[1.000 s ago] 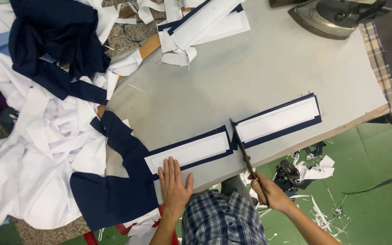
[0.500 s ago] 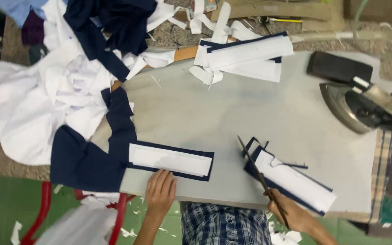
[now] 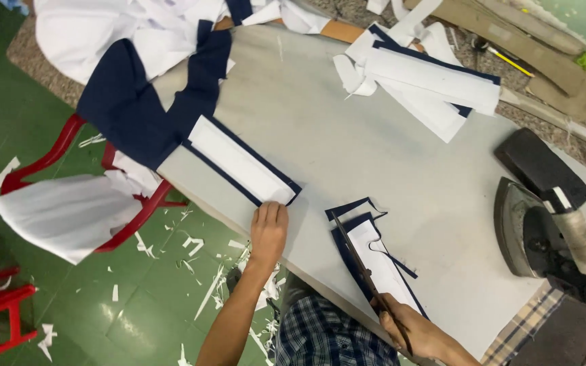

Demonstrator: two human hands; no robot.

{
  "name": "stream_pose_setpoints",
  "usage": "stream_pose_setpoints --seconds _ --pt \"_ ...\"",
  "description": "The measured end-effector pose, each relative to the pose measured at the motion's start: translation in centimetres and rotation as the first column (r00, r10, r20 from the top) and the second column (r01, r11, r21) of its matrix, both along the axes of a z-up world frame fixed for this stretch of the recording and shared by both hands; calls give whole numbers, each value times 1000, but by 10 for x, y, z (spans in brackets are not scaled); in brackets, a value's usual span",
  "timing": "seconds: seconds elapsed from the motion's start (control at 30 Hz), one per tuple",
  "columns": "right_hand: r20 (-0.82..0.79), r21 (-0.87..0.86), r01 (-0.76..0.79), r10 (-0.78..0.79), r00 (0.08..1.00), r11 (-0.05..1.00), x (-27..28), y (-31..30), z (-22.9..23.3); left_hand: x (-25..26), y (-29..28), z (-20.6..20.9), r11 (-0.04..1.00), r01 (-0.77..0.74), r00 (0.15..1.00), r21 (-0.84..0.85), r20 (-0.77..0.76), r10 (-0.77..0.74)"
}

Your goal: The person irons a dark blue fabric piece, places white paper templates on it, and uses shears to cut the fabric along the template edges. The person then removes the templates and sets the cut fabric pieces aside.

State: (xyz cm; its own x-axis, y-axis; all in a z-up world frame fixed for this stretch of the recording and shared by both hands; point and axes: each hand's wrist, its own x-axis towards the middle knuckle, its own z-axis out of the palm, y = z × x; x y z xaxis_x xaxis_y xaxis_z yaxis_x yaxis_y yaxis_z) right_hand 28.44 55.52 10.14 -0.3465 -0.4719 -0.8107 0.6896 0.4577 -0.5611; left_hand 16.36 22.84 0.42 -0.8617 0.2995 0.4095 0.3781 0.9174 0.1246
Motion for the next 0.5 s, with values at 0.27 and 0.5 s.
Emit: stream_pose_setpoints --seconds 0.27,0.5 --pt "95 129 -252 241 966 959 -3 10 10 68 0 26 992 126 992 1 21 -126" --pt "-26 72 -415 418 908 907 13 24 -18 102 13 19 976 -69 991 208 127 43"
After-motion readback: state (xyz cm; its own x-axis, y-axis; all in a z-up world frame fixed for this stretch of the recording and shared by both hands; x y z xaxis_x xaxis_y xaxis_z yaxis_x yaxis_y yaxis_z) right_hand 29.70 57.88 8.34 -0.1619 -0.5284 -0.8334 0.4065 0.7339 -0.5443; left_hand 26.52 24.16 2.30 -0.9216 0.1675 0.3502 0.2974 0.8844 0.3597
